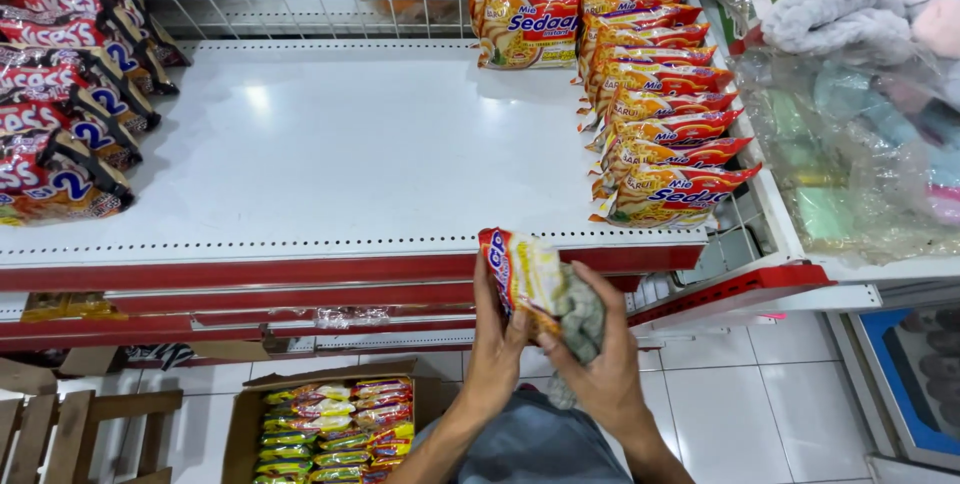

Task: Cleaning and organizing instant noodle packages on grocery store shelves.

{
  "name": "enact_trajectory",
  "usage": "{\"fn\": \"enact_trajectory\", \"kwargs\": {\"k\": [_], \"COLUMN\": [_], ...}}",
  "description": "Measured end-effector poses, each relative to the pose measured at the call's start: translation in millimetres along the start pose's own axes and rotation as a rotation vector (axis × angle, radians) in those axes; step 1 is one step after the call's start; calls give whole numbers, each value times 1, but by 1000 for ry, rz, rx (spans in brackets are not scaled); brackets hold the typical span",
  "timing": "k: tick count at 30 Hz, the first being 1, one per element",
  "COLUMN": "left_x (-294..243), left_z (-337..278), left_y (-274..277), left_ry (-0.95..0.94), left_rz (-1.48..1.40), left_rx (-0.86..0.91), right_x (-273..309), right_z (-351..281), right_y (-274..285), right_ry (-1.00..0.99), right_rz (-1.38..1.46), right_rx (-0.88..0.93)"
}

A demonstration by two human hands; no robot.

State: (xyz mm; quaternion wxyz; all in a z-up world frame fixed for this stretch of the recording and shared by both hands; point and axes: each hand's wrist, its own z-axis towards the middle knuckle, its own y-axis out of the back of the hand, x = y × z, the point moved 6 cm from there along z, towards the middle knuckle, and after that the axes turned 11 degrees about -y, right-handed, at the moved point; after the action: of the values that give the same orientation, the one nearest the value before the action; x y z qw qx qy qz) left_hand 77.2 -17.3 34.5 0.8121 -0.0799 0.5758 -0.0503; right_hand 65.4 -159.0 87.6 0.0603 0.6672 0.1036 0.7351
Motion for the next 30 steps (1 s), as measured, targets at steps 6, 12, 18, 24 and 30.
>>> {"fn": "enact_trajectory", "kwargs": {"k": [6, 12, 18, 24, 30], "left_x": [6, 34, 66, 78, -10], "left_z": [-4, -27, -53, -50, -19], "left_y": [1, -7, -1, 10, 1], "left_ry": [12, 261, 450, 605, 550], "left_rz": [-107, -371, -652, -971, -1171], "left_rx": [128, 200, 165, -80, -38], "right_x": [12, 42, 22, 61, 3], "right_z": [-4, -1, 35, -16, -23], "right_y": [-15, -26, -18, -61, -43], "right_ry": [332, 423, 227, 768, 754], "right_rz": [-178, -143, -71, -487, -432], "right_rx": [132, 23, 66, 295, 396]}}
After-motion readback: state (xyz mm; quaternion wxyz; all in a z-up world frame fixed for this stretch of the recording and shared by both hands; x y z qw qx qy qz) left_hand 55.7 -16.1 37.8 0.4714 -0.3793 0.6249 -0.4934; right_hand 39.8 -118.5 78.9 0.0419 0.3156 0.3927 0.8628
